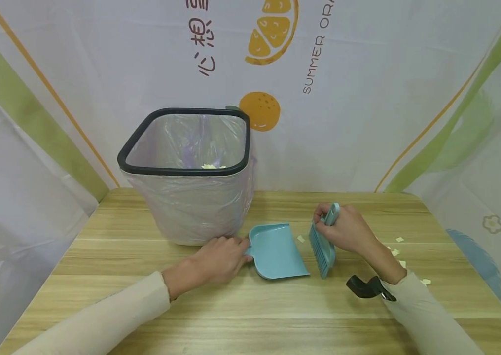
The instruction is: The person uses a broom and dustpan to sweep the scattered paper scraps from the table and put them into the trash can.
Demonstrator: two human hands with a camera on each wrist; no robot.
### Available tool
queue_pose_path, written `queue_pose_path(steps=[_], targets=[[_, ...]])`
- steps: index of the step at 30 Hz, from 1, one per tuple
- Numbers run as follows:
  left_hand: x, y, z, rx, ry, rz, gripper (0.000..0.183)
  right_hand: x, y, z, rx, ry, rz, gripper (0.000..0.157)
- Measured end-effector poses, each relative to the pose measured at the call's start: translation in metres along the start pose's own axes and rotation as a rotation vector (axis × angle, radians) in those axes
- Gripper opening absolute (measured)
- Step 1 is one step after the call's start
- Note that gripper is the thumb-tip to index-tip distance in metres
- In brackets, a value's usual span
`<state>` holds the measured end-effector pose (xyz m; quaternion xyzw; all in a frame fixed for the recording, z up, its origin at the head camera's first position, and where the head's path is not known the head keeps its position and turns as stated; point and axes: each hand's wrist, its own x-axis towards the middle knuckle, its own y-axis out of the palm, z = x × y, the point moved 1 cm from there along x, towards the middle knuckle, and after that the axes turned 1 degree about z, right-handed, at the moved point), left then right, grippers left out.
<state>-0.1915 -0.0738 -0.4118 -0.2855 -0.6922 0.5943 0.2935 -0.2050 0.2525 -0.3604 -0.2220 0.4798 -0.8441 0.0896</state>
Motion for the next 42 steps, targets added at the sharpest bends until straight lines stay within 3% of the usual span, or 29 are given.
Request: queue_pose_path(steps=[12,20,25,32,42], targets=[[0.004,-0.001,-0.006,-0.036,-0.048,0.002,0.023,0.001,-0.002,0.0,-0.032,-0.001,0.039,0.007],[0.009,-0.007,-0.009,0.029,-0.025,0.028,0.026,0.009,-0.009,0.003,-0.097,-0.139,0.069,0.009],[0.01,-0.01,-0.01,0.052,-0.028,0.04,0.027,0.018,-0.008,0.005,-0.148,-0.223,0.163,0.004],[0.009,-0.01,-0.011,0.07,-0.015,0.026,0.027,0.026,-0.002,0.007,-0.038,-0.325,0.316,0.007],[0.007,-0.01,-0.011,0.071,-0.027,0.049,0.03,0.02,0.002,0.013,0.122,-0.331,0.294,0.009]])
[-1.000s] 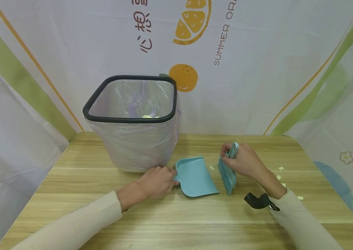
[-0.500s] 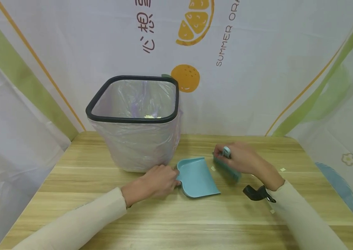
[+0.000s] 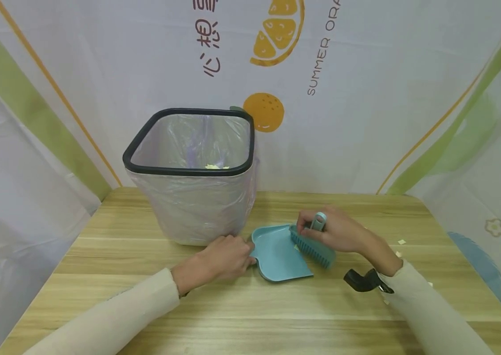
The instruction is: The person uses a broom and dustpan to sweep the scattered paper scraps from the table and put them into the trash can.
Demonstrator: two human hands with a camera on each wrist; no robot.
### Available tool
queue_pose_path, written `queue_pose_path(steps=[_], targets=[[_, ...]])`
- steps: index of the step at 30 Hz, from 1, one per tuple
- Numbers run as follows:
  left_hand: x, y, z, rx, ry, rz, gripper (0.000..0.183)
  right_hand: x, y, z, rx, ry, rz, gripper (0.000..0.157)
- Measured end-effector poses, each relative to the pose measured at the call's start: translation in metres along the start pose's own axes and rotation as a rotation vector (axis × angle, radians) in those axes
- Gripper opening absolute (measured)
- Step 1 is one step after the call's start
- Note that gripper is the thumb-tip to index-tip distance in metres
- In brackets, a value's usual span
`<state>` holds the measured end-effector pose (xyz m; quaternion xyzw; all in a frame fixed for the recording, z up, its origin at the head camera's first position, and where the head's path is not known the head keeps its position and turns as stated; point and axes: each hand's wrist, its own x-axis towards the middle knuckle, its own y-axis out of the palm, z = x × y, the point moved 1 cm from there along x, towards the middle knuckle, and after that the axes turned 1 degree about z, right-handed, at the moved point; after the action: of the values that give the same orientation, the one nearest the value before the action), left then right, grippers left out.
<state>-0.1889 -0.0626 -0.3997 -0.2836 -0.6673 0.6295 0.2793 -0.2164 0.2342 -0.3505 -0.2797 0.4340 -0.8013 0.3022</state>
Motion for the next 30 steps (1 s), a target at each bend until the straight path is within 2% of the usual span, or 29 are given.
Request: queue_pose_path(steps=[7,11,19,30], targets=[[0.0,0.002,0.0,-0.002,0.006,-0.003,0.028,-0.001,0.007,0.01,0.105,-0.019,-0.048,0.009],[0.001,0.002,0.001,-0.008,0.012,-0.006,0.027,-0.007,0.0,0.014,0.086,0.041,-0.089,0.01],[0.003,0.004,0.003,-0.01,0.005,0.011,0.029,-0.035,-0.034,0.005,-0.021,0.277,-0.173,0.008],[0.004,0.005,0.003,0.003,-0.011,0.031,0.028,-0.102,-0.076,-0.039,-0.351,0.527,-0.195,0.021]])
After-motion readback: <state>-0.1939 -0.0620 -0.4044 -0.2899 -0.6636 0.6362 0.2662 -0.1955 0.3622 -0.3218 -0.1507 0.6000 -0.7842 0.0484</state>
